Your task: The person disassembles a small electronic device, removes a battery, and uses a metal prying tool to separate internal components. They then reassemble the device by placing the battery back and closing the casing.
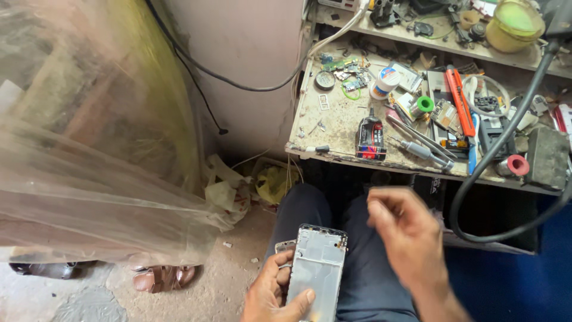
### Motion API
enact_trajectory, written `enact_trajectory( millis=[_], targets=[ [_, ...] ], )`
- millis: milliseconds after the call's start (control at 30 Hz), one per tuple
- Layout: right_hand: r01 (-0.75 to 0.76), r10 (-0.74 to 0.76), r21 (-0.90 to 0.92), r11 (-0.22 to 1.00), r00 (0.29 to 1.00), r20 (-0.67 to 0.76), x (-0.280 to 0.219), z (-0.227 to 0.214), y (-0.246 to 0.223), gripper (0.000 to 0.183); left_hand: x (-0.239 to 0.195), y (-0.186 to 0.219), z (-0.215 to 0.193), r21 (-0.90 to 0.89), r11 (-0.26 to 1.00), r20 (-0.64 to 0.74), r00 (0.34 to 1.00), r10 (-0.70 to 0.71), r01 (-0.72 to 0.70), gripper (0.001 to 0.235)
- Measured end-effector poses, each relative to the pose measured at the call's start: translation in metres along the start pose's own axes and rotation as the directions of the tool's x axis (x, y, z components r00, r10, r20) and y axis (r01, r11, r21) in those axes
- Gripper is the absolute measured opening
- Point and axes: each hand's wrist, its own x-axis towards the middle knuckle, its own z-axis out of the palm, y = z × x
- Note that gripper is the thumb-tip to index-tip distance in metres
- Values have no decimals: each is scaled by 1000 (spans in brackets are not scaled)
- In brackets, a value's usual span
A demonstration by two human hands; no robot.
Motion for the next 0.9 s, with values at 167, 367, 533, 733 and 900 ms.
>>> enact_trajectory(
  millis=[167, 367, 533, 733, 900],
  targets=[
    [487, -454, -507, 712, 869, 197, 84, 9, -35, 9, -1, 14, 1, 86, 996, -1, 1000, -8, 8, 69],
    [398, -323, -656, 641, 916, 240, 131, 51, -41, 13, 0, 23, -10, 103, 995, 25, 1000, -1, -2, 63],
    [605, -493, -624, 495, 787, 371, 146, 54, -35, 12, 0, 28, -25, 215, 975, 25, 998, -65, 59, 59],
    [696, -490, -647, 313, 702, 517, 152, 54, -41, 5, 1, 40, -29, 123, 992, 82, 997, -17, 6, 53],
    [726, -522, -639, 255, 660, 541, 145, 55, -53, 6, 2, 53, -27, 88, 996, 56, 998, 20, -25, 55]
  ],
)
